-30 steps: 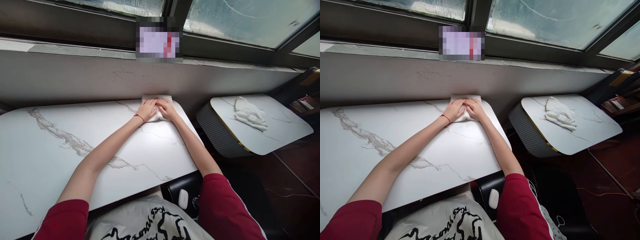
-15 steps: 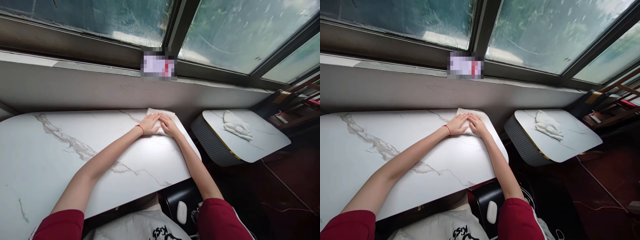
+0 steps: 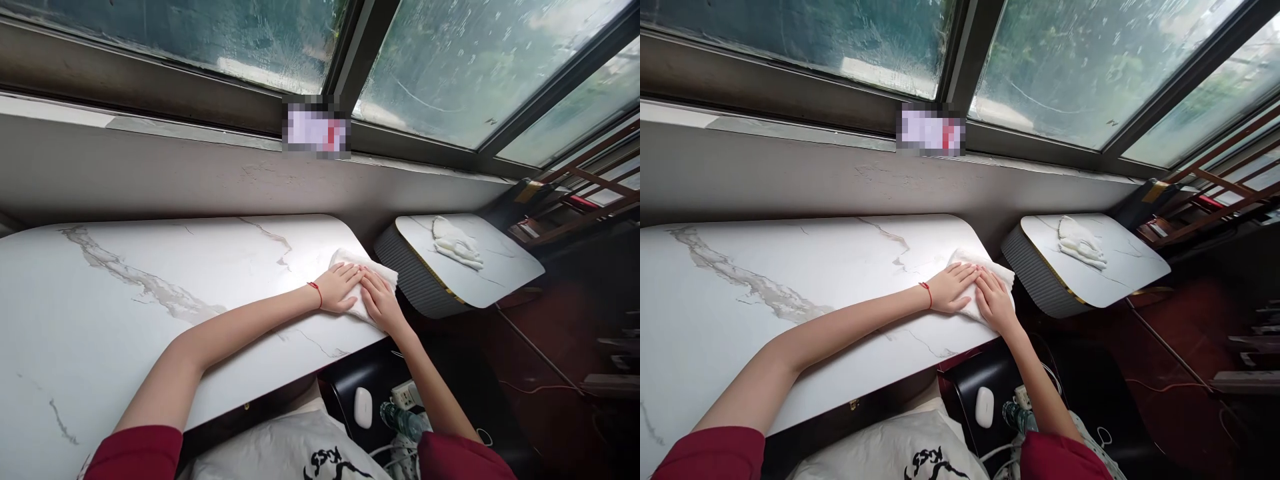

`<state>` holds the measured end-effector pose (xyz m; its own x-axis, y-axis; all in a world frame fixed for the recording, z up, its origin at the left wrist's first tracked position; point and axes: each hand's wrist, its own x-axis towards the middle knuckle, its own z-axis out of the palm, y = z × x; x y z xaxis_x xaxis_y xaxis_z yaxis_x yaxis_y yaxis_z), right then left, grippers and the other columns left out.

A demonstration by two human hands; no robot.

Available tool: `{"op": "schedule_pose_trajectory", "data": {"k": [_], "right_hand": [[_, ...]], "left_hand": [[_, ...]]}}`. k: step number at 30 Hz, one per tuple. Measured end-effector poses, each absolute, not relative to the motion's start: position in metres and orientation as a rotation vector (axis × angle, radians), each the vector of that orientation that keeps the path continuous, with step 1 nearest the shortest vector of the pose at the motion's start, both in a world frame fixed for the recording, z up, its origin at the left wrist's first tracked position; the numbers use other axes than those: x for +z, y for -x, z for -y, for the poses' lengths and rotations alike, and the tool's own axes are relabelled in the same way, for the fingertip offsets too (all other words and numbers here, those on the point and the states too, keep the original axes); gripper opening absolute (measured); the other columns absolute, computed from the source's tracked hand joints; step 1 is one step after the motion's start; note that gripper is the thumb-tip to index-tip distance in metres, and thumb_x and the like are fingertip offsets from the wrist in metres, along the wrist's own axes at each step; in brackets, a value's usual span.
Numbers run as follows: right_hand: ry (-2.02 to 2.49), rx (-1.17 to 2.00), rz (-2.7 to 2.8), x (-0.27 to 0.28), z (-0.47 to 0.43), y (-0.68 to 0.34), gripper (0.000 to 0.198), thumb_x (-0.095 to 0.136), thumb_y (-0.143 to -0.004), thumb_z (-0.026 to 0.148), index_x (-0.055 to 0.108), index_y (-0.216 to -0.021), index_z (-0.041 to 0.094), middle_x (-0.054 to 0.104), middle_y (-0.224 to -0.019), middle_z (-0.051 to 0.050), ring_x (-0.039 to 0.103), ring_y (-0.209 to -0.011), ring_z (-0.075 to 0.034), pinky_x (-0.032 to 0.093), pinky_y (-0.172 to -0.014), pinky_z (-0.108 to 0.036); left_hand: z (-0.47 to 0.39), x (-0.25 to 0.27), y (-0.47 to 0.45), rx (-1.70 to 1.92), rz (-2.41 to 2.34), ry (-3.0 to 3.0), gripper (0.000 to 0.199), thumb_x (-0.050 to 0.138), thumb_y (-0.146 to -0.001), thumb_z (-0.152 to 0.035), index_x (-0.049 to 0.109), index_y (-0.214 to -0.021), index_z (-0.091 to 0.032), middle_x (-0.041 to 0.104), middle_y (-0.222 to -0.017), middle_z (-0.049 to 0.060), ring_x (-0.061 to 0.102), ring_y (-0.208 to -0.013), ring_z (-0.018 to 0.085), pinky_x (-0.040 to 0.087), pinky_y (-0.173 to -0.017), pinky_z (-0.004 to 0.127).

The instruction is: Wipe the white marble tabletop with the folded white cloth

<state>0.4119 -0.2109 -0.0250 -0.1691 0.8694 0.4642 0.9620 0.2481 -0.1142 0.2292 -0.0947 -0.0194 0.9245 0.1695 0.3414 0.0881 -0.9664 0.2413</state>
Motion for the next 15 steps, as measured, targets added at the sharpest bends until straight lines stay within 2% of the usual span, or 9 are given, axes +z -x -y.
{"op": "schedule_pose_trajectory", "data": {"k": [5, 15], "right_hand": [[1.702, -0.317, 2.046, -0.027, 0.239, -0.407, 0.051, 0.034, -0.106, 0.025, 0.041, -0.156, 0.026, 0.050, -0.156, -0.009, 0.046, -0.146, -0.027, 0.041, -0.117, -0.051], [1.628, -0.113, 2.029, -0.023, 0.183, -0.420, 0.046, 0.036, -0.103, 0.028, 0.055, -0.145, 0.027, 0.056, -0.150, -0.009, 0.050, -0.142, -0.027, 0.041, -0.117, -0.053]], "left_hand": [[0.112, -0.024, -0.232, 0.558, -0.117, -2.856, 0.072, 0.042, -0.097, -0.043, 0.034, -0.154, 0.000, 0.037, -0.161, 0.023, 0.032, -0.151, 0.034, 0.021, -0.125, 0.050], [0.080, -0.022, -0.237, 0.484, -0.326, -2.892, 0.074, 0.042, -0.099, -0.044, 0.030, -0.155, 0.003, 0.034, -0.162, 0.024, 0.031, -0.153, 0.032, 0.018, -0.126, 0.047]]}}
